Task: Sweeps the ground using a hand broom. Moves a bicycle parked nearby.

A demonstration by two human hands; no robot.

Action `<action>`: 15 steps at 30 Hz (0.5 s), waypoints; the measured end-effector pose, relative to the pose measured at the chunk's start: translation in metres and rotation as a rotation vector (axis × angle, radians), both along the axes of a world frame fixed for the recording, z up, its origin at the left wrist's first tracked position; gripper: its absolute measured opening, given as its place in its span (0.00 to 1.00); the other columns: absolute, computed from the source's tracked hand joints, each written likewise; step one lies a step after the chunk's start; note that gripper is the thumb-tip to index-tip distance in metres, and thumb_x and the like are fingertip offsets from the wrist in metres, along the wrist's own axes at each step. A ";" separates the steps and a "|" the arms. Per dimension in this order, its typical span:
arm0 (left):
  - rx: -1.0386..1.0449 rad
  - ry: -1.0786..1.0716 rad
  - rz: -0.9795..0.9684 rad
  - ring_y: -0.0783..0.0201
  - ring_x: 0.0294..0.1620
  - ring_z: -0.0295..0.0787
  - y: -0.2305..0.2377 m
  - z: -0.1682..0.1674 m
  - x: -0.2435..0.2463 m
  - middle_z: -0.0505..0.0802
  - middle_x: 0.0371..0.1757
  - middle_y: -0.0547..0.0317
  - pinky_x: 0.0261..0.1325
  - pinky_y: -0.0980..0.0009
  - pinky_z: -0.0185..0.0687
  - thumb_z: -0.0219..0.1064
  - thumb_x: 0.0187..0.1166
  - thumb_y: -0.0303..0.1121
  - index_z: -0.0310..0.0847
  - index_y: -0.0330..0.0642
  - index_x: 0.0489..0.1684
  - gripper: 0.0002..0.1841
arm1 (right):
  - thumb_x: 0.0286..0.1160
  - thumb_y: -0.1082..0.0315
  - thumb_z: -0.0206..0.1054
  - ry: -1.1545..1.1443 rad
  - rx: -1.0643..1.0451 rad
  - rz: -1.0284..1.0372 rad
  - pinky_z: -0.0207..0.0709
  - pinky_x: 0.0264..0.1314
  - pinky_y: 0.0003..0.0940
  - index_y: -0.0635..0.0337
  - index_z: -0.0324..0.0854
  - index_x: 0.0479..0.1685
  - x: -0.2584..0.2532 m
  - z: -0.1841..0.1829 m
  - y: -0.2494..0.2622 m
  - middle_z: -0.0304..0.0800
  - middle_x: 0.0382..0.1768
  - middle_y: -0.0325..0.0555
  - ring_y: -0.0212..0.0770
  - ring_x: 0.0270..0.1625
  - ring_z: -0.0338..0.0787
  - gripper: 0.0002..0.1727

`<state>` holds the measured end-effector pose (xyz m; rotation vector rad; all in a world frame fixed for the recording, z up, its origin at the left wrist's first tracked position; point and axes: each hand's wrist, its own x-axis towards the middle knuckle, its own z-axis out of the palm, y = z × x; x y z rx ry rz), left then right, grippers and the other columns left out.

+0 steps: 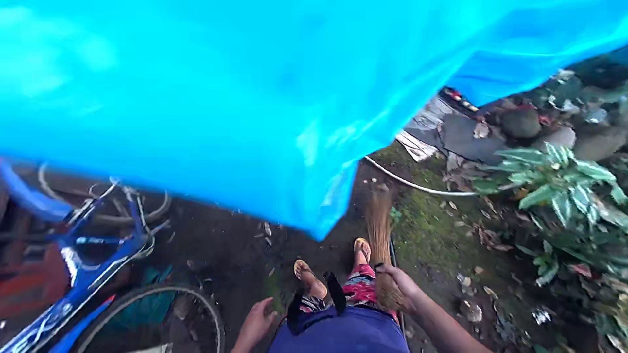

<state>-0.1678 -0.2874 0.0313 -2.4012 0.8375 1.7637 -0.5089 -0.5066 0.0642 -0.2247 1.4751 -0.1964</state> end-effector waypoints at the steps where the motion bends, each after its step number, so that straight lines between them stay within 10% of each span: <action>1: 0.009 0.012 0.021 0.44 0.79 0.80 0.012 0.000 0.004 0.79 0.81 0.37 0.84 0.50 0.72 0.68 0.86 0.37 0.69 0.39 0.86 0.30 | 0.87 0.60 0.51 -0.026 0.028 -0.042 0.81 0.24 0.38 0.59 0.74 0.44 0.031 -0.006 0.001 0.83 0.22 0.45 0.39 0.21 0.84 0.12; 8: -0.057 0.098 0.116 0.43 0.83 0.75 0.060 -0.014 0.006 0.80 0.81 0.40 0.86 0.45 0.67 0.67 0.85 0.42 0.72 0.46 0.86 0.29 | 0.87 0.63 0.46 -0.352 -0.099 0.386 0.85 0.27 0.36 0.57 0.68 0.60 0.210 -0.060 -0.060 0.85 0.26 0.47 0.40 0.24 0.88 0.13; 10: -0.069 0.092 0.172 0.43 0.83 0.75 0.073 -0.014 0.015 0.80 0.81 0.40 0.86 0.45 0.67 0.68 0.85 0.42 0.72 0.47 0.86 0.29 | 0.74 0.69 0.59 -0.281 -0.233 0.663 0.87 0.34 0.42 0.47 0.49 0.89 0.211 -0.063 -0.078 0.85 0.43 0.53 0.45 0.33 0.89 0.40; 12: -0.080 0.075 0.352 0.42 0.83 0.75 0.095 -0.018 0.021 0.79 0.82 0.36 0.86 0.46 0.68 0.69 0.85 0.38 0.71 0.42 0.86 0.29 | 0.63 0.74 0.68 -0.120 -0.310 0.910 0.86 0.47 0.52 0.42 0.28 0.97 0.197 -0.044 -0.071 0.79 0.64 0.62 0.51 0.49 0.88 0.61; 15: -0.053 0.067 0.680 0.39 0.81 0.77 0.133 -0.012 0.021 0.78 0.81 0.32 0.84 0.47 0.71 0.68 0.86 0.34 0.68 0.36 0.86 0.29 | 0.62 0.77 0.67 0.017 -0.284 0.910 0.86 0.49 0.51 0.48 0.33 0.97 0.162 0.004 -0.025 0.82 0.62 0.62 0.50 0.49 0.89 0.58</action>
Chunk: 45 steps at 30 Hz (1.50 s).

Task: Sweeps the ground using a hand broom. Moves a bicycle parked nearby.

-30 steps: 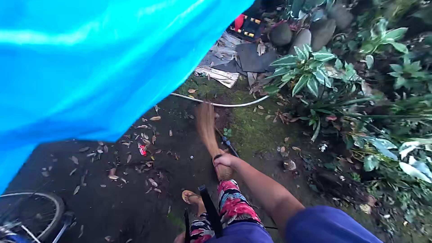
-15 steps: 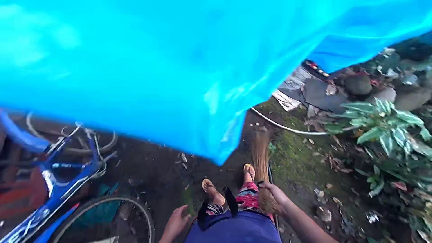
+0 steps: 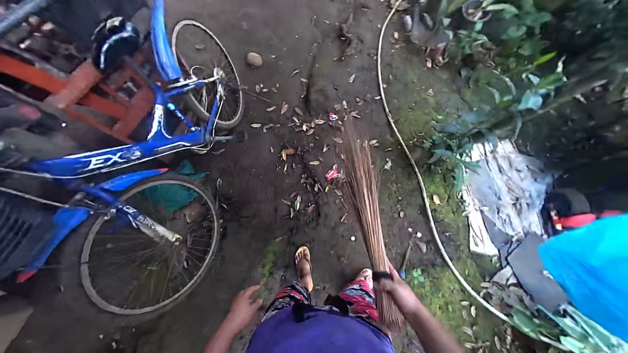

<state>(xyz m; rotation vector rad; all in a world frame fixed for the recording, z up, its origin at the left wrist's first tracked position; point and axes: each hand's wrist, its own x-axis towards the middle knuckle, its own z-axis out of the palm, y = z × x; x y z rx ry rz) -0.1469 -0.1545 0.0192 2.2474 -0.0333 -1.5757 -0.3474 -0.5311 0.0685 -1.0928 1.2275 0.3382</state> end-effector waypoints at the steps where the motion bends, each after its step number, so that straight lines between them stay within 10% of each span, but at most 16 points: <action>1: 0.004 0.004 0.091 0.38 0.80 0.78 0.015 -0.003 -0.004 0.79 0.80 0.31 0.82 0.46 0.72 0.67 0.86 0.33 0.67 0.34 0.86 0.29 | 0.69 0.77 0.63 0.017 0.036 -0.085 0.87 0.43 0.48 0.51 0.44 0.93 -0.005 0.017 0.015 0.86 0.51 0.58 0.48 0.41 0.90 0.48; 4: 0.046 0.065 0.239 0.37 0.78 0.79 0.055 -0.014 -0.029 0.80 0.78 0.29 0.81 0.46 0.72 0.67 0.86 0.31 0.66 0.31 0.85 0.29 | 0.86 0.65 0.50 0.089 0.264 -0.380 0.85 0.24 0.37 0.60 0.72 0.56 0.010 0.043 0.036 0.87 0.24 0.50 0.42 0.22 0.88 0.11; 8: 0.111 0.177 0.106 0.37 0.79 0.78 0.080 -0.042 -0.050 0.80 0.78 0.28 0.83 0.45 0.70 0.66 0.87 0.33 0.67 0.31 0.85 0.29 | 0.86 0.55 0.41 -0.050 0.430 -0.235 0.82 0.22 0.32 0.57 0.74 0.47 0.078 -0.015 -0.017 0.84 0.24 0.44 0.38 0.22 0.86 0.19; 14: 0.052 0.174 0.214 0.41 0.81 0.78 0.053 -0.030 -0.026 0.78 0.82 0.33 0.83 0.47 0.71 0.65 0.88 0.33 0.65 0.37 0.88 0.29 | 0.85 0.63 0.45 -0.199 0.105 0.057 0.85 0.26 0.35 0.54 0.70 0.59 0.217 -0.072 -0.112 0.85 0.27 0.45 0.40 0.23 0.87 0.13; 16: 0.055 0.136 0.332 0.43 0.80 0.78 0.046 -0.025 -0.016 0.78 0.82 0.35 0.83 0.48 0.72 0.64 0.89 0.33 0.65 0.37 0.88 0.28 | 0.73 0.72 0.60 -0.122 -0.118 0.209 0.86 0.37 0.44 0.49 0.50 0.89 0.202 -0.064 -0.105 0.84 0.45 0.53 0.44 0.34 0.88 0.40; 18: 0.058 0.110 0.419 0.43 0.79 0.80 0.044 -0.027 -0.013 0.80 0.80 0.35 0.81 0.49 0.73 0.63 0.89 0.32 0.65 0.37 0.87 0.27 | 0.60 0.73 0.67 -0.041 -0.180 0.304 0.87 0.41 0.50 0.48 0.35 0.95 0.176 -0.041 -0.079 0.82 0.59 0.59 0.49 0.41 0.90 0.58; 23: 0.129 0.186 0.341 0.40 0.78 0.81 0.037 -0.041 -0.026 0.82 0.78 0.33 0.81 0.45 0.72 0.64 0.88 0.36 0.66 0.36 0.86 0.29 | 0.66 0.64 0.63 0.082 0.393 0.362 0.87 0.31 0.43 0.56 0.67 0.73 0.121 0.031 -0.029 0.88 0.33 0.50 0.44 0.28 0.90 0.30; 28: 0.143 0.195 0.349 0.40 0.77 0.82 0.001 -0.033 -0.026 0.83 0.76 0.33 0.81 0.44 0.72 0.66 0.87 0.39 0.68 0.38 0.87 0.30 | 0.78 0.54 0.50 0.204 0.774 0.462 0.84 0.25 0.32 0.54 0.77 0.43 0.181 -0.048 -0.054 0.87 0.26 0.42 0.36 0.24 0.87 0.15; 31: 0.165 0.181 0.467 0.42 0.78 0.80 -0.026 -0.014 -0.014 0.82 0.78 0.35 0.82 0.46 0.72 0.67 0.87 0.37 0.66 0.38 0.88 0.31 | 0.83 0.64 0.51 0.101 0.362 0.501 0.83 0.31 0.37 0.58 0.73 0.61 0.269 -0.083 -0.109 0.84 0.31 0.44 0.37 0.27 0.85 0.14; 34: 0.169 0.183 0.534 0.42 0.79 0.79 -0.060 -0.007 -0.003 0.81 0.79 0.35 0.82 0.46 0.72 0.66 0.87 0.35 0.65 0.37 0.88 0.30 | 0.74 0.72 0.65 0.106 0.051 0.502 0.84 0.49 0.48 0.49 0.50 0.93 0.311 -0.091 -0.165 0.82 0.62 0.57 0.47 0.50 0.87 0.44; 36: 0.162 0.141 0.620 0.41 0.78 0.80 -0.083 -0.003 0.001 0.82 0.77 0.33 0.82 0.47 0.72 0.67 0.86 0.33 0.66 0.36 0.87 0.30 | 0.65 0.75 0.69 0.108 0.012 0.600 0.83 0.59 0.51 0.44 0.35 0.97 0.294 -0.072 -0.184 0.75 0.75 0.62 0.51 0.62 0.86 0.58; 41: 0.038 0.197 0.702 0.42 0.78 0.81 -0.143 -0.005 -0.004 0.83 0.77 0.34 0.82 0.46 0.73 0.64 0.88 0.34 0.68 0.34 0.85 0.28 | 0.54 0.76 0.73 0.260 0.242 0.717 0.86 0.48 0.49 0.44 0.42 0.96 0.228 -0.007 -0.203 0.83 0.62 0.58 0.48 0.50 0.89 0.61; 45: 0.003 0.186 0.578 0.46 0.79 0.81 -0.168 -0.018 -0.002 0.84 0.76 0.37 0.85 0.49 0.70 0.66 0.87 0.35 0.71 0.35 0.83 0.27 | 0.63 0.68 0.65 0.311 0.430 0.598 0.84 0.25 0.43 0.52 0.67 0.71 0.270 -0.042 -0.233 0.84 0.31 0.46 0.41 0.25 0.86 0.30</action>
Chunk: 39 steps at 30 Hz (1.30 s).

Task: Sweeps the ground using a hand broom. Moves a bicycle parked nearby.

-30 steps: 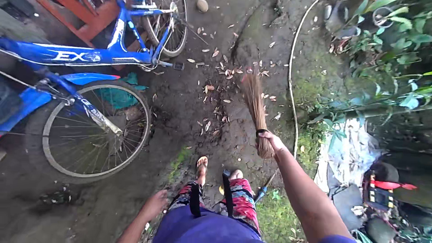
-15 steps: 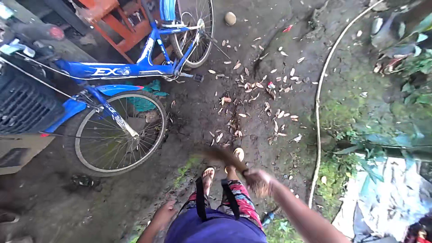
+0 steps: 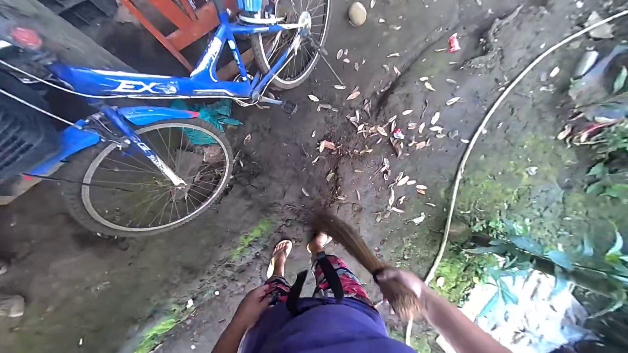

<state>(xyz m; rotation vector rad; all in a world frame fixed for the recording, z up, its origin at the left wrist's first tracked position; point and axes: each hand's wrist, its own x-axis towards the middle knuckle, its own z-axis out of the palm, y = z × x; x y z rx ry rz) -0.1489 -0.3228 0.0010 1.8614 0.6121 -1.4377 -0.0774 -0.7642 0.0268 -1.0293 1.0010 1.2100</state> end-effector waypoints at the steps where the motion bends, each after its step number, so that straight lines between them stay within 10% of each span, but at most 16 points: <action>1: 0.014 0.018 -0.006 0.45 0.79 0.80 -0.005 0.001 0.007 0.84 0.76 0.36 0.85 0.49 0.70 0.65 0.87 0.35 0.70 0.36 0.85 0.28 | 0.68 0.69 0.63 -0.021 -0.057 0.017 0.83 0.27 0.44 0.52 0.66 0.73 0.021 -0.008 -0.006 0.82 0.33 0.46 0.41 0.27 0.84 0.29; 5: 0.090 0.007 0.133 0.43 0.77 0.81 -0.006 0.010 0.020 0.84 0.76 0.36 0.82 0.47 0.72 0.64 0.89 0.36 0.68 0.38 0.86 0.28 | 0.64 0.77 0.69 -0.191 -0.285 0.163 0.84 0.47 0.51 0.43 0.42 0.96 0.042 0.003 -0.009 0.80 0.66 0.59 0.50 0.51 0.87 0.55; 9: 0.139 0.021 0.238 0.43 0.78 0.81 -0.005 0.015 0.013 0.83 0.77 0.36 0.82 0.48 0.72 0.65 0.89 0.35 0.66 0.38 0.87 0.29 | 0.50 0.75 0.73 -0.166 -0.170 0.208 0.86 0.47 0.47 0.40 0.34 0.97 -0.001 0.030 -0.003 0.81 0.64 0.58 0.46 0.49 0.89 0.66; 12: 0.122 0.073 0.109 0.41 0.79 0.80 0.000 0.010 0.000 0.84 0.76 0.34 0.84 0.45 0.69 0.66 0.87 0.40 0.68 0.37 0.86 0.30 | 0.56 0.70 0.70 -0.004 0.122 0.138 0.86 0.29 0.44 0.45 0.53 0.88 0.014 0.017 0.006 0.86 0.38 0.50 0.44 0.29 0.88 0.50; 17: 0.144 0.069 -0.025 0.42 0.77 0.81 0.005 0.025 0.005 0.83 0.76 0.36 0.82 0.45 0.71 0.65 0.87 0.41 0.70 0.39 0.85 0.29 | 0.74 0.66 0.54 -0.095 0.118 0.123 0.82 0.24 0.35 0.53 0.71 0.57 0.107 -0.065 0.015 0.82 0.26 0.41 0.37 0.22 0.84 0.14; 21: 0.174 -0.037 0.190 0.44 0.77 0.81 0.002 0.050 0.014 0.83 0.77 0.36 0.82 0.48 0.72 0.64 0.89 0.36 0.68 0.38 0.86 0.28 | 0.75 0.73 0.63 -0.369 -0.340 -0.001 0.82 0.49 0.47 0.51 0.54 0.91 0.158 -0.066 -0.007 0.82 0.62 0.57 0.46 0.50 0.86 0.40; 25: 0.192 -0.046 0.227 0.43 0.78 0.81 0.003 0.056 -0.002 0.83 0.77 0.34 0.82 0.48 0.72 0.65 0.88 0.35 0.67 0.37 0.87 0.28 | 0.69 0.75 0.67 -0.454 -0.381 -0.024 0.83 0.58 0.54 0.45 0.31 0.97 0.115 -0.024 0.016 0.72 0.77 0.64 0.54 0.62 0.86 0.57; 29: 0.150 -0.007 0.079 0.41 0.77 0.82 0.012 0.046 -0.029 0.85 0.75 0.34 0.84 0.45 0.70 0.64 0.89 0.40 0.71 0.36 0.84 0.27 | 0.68 0.74 0.65 -0.349 -0.118 -0.040 0.85 0.41 0.47 0.48 0.46 0.93 0.072 0.001 0.061 0.84 0.55 0.57 0.47 0.42 0.88 0.48; 33: 0.180 -0.011 -0.012 0.42 0.79 0.80 0.026 0.045 -0.023 0.85 0.75 0.37 0.85 0.45 0.67 0.58 0.92 0.43 0.72 0.38 0.84 0.26 | 0.77 0.66 0.55 -0.139 0.312 -0.136 0.86 0.30 0.40 0.59 0.73 0.60 0.094 -0.052 0.101 0.87 0.30 0.50 0.41 0.29 0.88 0.16; 36: 0.222 -0.092 -0.018 0.42 0.79 0.80 0.035 0.056 0.004 0.82 0.78 0.35 0.85 0.47 0.70 0.63 0.89 0.40 0.68 0.37 0.86 0.29 | 0.82 0.62 0.47 -0.148 0.256 -0.177 0.82 0.23 0.36 0.59 0.74 0.42 0.138 -0.085 0.099 0.82 0.22 0.45 0.38 0.21 0.84 0.13; 39: 0.234 -0.186 0.123 0.46 0.80 0.80 0.033 0.070 0.022 0.81 0.80 0.36 0.85 0.52 0.71 0.63 0.89 0.35 0.66 0.38 0.87 0.28 | 0.83 0.65 0.52 -0.285 -0.058 -0.209 0.81 0.23 0.37 0.57 0.73 0.54 0.156 -0.087 0.073 0.82 0.26 0.45 0.38 0.22 0.83 0.10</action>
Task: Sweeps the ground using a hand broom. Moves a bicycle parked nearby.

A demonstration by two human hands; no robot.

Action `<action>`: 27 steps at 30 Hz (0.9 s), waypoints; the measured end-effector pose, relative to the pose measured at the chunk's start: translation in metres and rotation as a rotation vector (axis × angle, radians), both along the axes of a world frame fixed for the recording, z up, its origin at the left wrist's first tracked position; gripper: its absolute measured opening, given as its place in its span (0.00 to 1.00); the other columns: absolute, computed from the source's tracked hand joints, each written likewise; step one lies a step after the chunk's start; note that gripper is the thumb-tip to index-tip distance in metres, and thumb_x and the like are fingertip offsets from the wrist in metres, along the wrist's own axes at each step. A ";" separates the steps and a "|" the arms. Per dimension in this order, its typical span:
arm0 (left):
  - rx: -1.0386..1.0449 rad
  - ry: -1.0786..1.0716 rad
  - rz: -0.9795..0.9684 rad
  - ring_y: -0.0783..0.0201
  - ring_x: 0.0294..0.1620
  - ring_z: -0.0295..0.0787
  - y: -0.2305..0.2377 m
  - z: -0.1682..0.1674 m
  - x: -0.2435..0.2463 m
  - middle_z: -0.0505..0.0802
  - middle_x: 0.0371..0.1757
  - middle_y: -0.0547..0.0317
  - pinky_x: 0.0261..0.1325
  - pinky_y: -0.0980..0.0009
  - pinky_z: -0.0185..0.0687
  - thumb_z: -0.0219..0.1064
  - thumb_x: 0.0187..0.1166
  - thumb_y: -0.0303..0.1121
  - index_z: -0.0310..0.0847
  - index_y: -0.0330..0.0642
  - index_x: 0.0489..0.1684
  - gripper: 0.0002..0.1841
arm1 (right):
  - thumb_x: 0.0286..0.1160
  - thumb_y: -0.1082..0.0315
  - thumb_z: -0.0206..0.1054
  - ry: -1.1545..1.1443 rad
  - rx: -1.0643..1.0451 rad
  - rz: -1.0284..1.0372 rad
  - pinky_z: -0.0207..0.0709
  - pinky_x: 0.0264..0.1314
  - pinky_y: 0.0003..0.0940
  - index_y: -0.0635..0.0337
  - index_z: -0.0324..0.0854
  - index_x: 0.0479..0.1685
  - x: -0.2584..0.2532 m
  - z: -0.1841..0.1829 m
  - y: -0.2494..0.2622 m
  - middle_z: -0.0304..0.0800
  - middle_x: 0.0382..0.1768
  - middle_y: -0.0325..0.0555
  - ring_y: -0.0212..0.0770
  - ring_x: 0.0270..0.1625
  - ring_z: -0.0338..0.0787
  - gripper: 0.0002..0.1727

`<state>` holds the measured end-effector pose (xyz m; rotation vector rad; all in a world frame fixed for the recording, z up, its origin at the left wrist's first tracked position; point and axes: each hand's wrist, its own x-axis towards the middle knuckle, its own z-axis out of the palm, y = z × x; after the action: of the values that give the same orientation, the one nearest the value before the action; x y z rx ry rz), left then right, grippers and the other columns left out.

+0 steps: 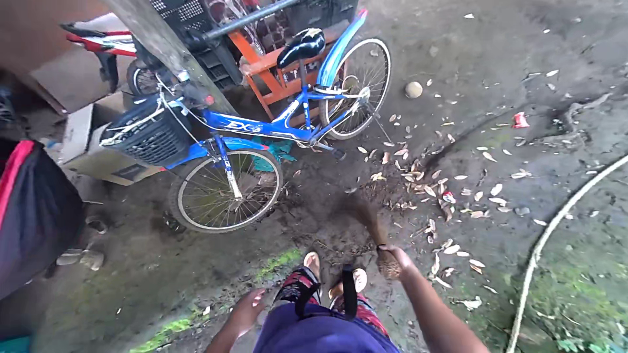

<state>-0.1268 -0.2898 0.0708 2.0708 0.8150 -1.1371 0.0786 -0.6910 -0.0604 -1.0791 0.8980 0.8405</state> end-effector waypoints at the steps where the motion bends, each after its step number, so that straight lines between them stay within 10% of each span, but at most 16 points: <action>1: -0.015 -0.022 0.047 0.46 0.79 0.80 -0.002 0.000 0.002 0.80 0.80 0.36 0.84 0.53 0.72 0.63 0.89 0.34 0.66 0.38 0.87 0.28 | 0.82 0.65 0.56 -0.012 -0.094 0.020 0.81 0.32 0.44 0.55 0.70 0.71 -0.005 0.007 -0.004 0.83 0.37 0.51 0.43 0.31 0.84 0.19; 5: -0.077 0.021 -0.017 0.41 0.79 0.79 0.003 -0.042 0.000 0.79 0.80 0.33 0.84 0.48 0.71 0.66 0.86 0.39 0.68 0.37 0.86 0.30 | 0.78 0.69 0.59 -0.080 -0.201 0.027 0.84 0.39 0.46 0.47 0.45 0.93 -0.042 0.058 0.025 0.82 0.50 0.54 0.44 0.39 0.87 0.42; 11: -0.103 0.294 -0.243 0.39 0.80 0.78 0.034 -0.110 0.024 0.81 0.79 0.34 0.84 0.41 0.68 0.65 0.86 0.41 0.62 0.42 0.91 0.34 | 0.68 0.64 0.55 0.022 0.289 0.033 0.85 0.23 0.34 0.55 0.69 0.60 -0.038 0.084 0.066 0.87 0.26 0.46 0.38 0.23 0.89 0.20; 17: -0.172 0.128 0.004 0.44 0.77 0.82 0.045 -0.101 0.103 0.83 0.77 0.36 0.83 0.48 0.72 0.60 0.91 0.40 0.65 0.40 0.88 0.29 | 0.66 0.62 0.62 0.082 0.439 0.531 0.85 0.29 0.39 0.52 0.68 0.71 0.062 -0.039 0.155 0.86 0.32 0.46 0.39 0.27 0.87 0.29; 20: -0.203 0.116 0.002 0.45 0.79 0.80 0.049 -0.098 0.117 0.82 0.78 0.38 0.84 0.50 0.71 0.61 0.91 0.39 0.66 0.41 0.89 0.28 | 0.72 0.69 0.57 0.028 0.338 0.435 0.84 0.30 0.37 0.58 0.70 0.65 0.108 -0.079 0.186 0.86 0.33 0.46 0.38 0.30 0.87 0.20; 24: -0.221 0.159 0.022 0.41 0.77 0.82 0.067 -0.100 0.102 0.83 0.76 0.32 0.83 0.47 0.72 0.63 0.89 0.38 0.69 0.36 0.85 0.28 | 0.72 0.64 0.52 0.027 0.328 0.078 0.84 0.23 0.36 0.54 0.67 0.62 0.079 0.004 0.190 0.84 0.24 0.43 0.37 0.22 0.86 0.19; 27: -0.212 0.271 -0.050 0.41 0.77 0.81 0.084 -0.117 0.073 0.84 0.76 0.34 0.83 0.45 0.70 0.61 0.89 0.41 0.71 0.36 0.84 0.27 | 0.63 0.65 0.59 0.086 0.306 0.069 0.86 0.27 0.40 0.50 0.50 0.87 0.042 0.066 0.201 0.84 0.30 0.48 0.42 0.25 0.88 0.43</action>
<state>-0.0533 -0.2056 -0.0457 1.7960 0.7337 -1.4868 0.1202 -0.4898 0.0060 -0.8157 0.7764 1.0503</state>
